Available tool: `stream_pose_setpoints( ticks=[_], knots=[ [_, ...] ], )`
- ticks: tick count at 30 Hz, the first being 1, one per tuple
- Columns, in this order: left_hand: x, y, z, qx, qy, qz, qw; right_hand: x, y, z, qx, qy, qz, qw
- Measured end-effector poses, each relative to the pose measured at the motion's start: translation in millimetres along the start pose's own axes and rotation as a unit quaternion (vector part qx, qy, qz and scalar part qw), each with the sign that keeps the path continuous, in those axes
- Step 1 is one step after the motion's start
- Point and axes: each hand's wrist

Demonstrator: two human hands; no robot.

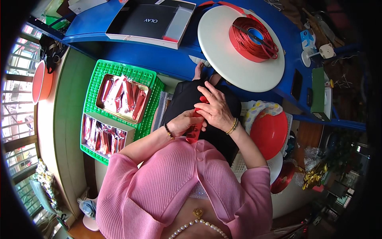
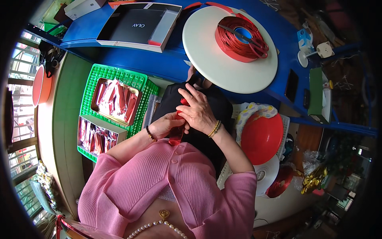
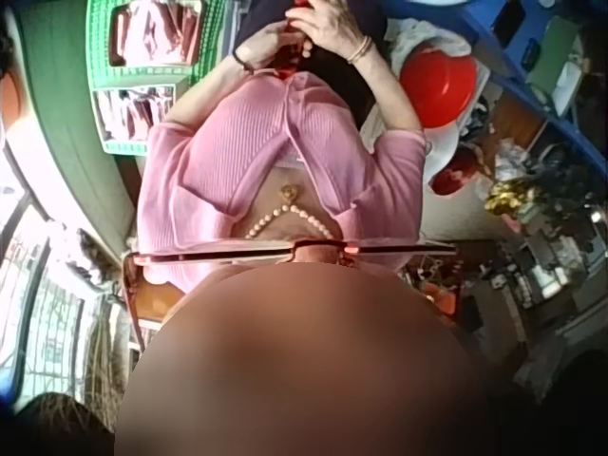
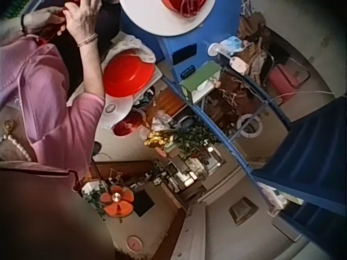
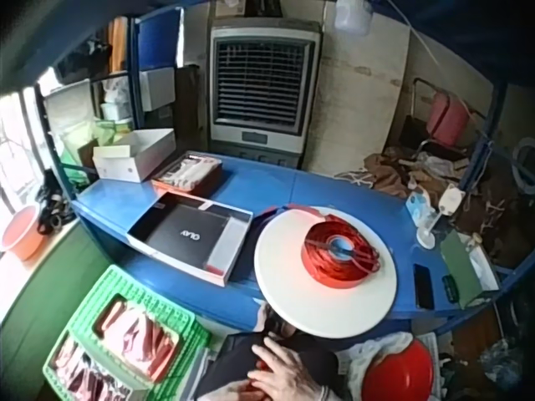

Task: The recorder is cutting red ribbon and assembling decorative bows for product packaging.

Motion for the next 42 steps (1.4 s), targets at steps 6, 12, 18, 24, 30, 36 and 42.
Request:
stream_pose_setpoints(
  ticks=[6, 12, 18, 24, 30, 36, 42],
  knots=[
    [-1.7, 6.0, -9.0, -0.012, -0.011, 0.002, 1.0, 1.5, -0.5, -6.7, 0.034, -0.014, -0.003, 0.999],
    [7.8, -1.8, -9.3, -0.019, 0.04, -0.033, 0.998, 2.8, 5.9, -6.7, 0.016, -0.001, -0.106, 0.994],
    [13.5, -8.9, -17.6, -0.02, 0.053, -0.042, 0.997, -4.1, 4.8, -3.0, -0.037, 0.011, -0.2, 0.979],
    [15.8, -4.5, -20.3, 0.036, 0.047, -0.007, 0.998, 1.4, 8.8, -14.6, -0.053, -0.013, -0.195, 0.979],
    [28.2, -14.5, -26.7, 0.074, 0.073, -0.041, 0.994, 3.3, 8.2, -11.1, -0.085, -0.031, -0.191, 0.977],
    [38.1, -38.6, -26.5, 0.161, 0.148, -0.042, 0.975, 0.0, 11.8, -4.8, 0.05, -0.02, -0.121, 0.991],
    [23.0, -19.6, -36.1, 0.18, 0.11, -0.003, 0.978, 8.7, -3.8, -6.7, 0.214, 0.089, -0.048, 0.972]
  ],
)
Point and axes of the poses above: each hand's wrist, its own x-axis towards the middle knuckle, its own y-axis out of the palm, z = x × y, and after that the axes turned 4 degrees about x, right-handed
